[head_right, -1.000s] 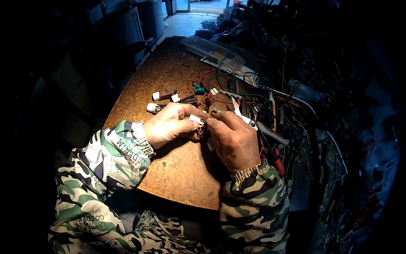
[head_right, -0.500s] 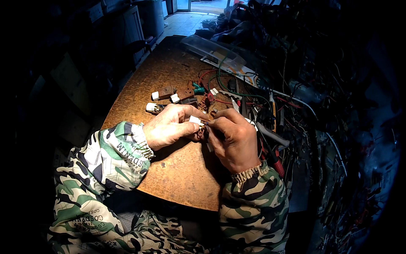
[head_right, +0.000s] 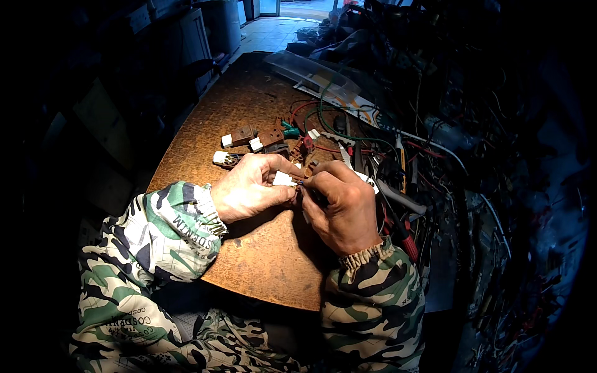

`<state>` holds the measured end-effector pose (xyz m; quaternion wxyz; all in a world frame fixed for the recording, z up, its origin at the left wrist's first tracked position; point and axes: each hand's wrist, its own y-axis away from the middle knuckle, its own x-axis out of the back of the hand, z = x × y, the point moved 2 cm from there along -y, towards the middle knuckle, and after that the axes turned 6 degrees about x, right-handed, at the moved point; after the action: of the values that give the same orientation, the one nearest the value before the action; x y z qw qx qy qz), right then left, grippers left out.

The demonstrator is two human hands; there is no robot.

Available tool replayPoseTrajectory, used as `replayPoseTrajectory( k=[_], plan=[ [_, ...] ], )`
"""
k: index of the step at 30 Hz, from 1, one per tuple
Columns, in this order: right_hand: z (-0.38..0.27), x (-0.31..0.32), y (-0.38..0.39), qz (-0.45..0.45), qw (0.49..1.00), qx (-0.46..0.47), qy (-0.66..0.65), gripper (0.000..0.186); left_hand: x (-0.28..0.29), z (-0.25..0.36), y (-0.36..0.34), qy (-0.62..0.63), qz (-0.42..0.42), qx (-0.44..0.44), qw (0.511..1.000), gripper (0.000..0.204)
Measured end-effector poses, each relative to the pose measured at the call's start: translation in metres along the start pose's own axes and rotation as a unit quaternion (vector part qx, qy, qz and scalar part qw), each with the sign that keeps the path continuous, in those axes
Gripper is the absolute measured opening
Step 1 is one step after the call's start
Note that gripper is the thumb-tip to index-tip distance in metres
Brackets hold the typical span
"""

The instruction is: The person works at a cluttered workbench, using pliers and a screwdriver to manipulate small electrical connectors and wires. They repeatedly open and close connector housings, adjust internal contacts, and handle several similar components one at a time.

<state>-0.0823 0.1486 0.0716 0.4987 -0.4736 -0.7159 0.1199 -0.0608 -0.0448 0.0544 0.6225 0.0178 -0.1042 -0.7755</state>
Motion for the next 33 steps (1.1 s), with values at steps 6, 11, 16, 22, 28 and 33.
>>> replayPoseTrajectory(
  k=[6,11,16,22,28,33],
  plan=[
    [-0.002,0.003,0.003,0.007,1.000,0.000,0.022,0.016,-0.003,0.008,0.000,-0.049,-0.007,-0.011,0.999,0.034],
    [0.002,0.005,0.004,0.021,0.996,-0.084,-0.035,0.011,-0.007,0.007,-0.005,-0.106,0.005,-0.053,0.993,0.033],
    [0.003,-0.004,-0.002,0.007,0.984,-0.158,-0.079,0.013,0.001,0.005,0.002,-0.165,0.050,-0.050,0.984,0.036],
    [0.006,0.000,-0.001,0.007,0.978,-0.189,-0.093,0.015,-0.006,0.006,-0.001,-0.146,0.065,-0.054,0.986,0.033],
    [0.007,-0.007,-0.003,-0.007,0.982,-0.157,-0.102,0.014,-0.002,0.003,0.001,-0.156,0.085,-0.043,0.983,0.028],
    [0.008,0.006,0.002,-0.014,0.938,-0.253,-0.237,0.018,-0.006,0.007,-0.002,-0.072,0.048,-0.025,0.996,0.026]
  ],
)
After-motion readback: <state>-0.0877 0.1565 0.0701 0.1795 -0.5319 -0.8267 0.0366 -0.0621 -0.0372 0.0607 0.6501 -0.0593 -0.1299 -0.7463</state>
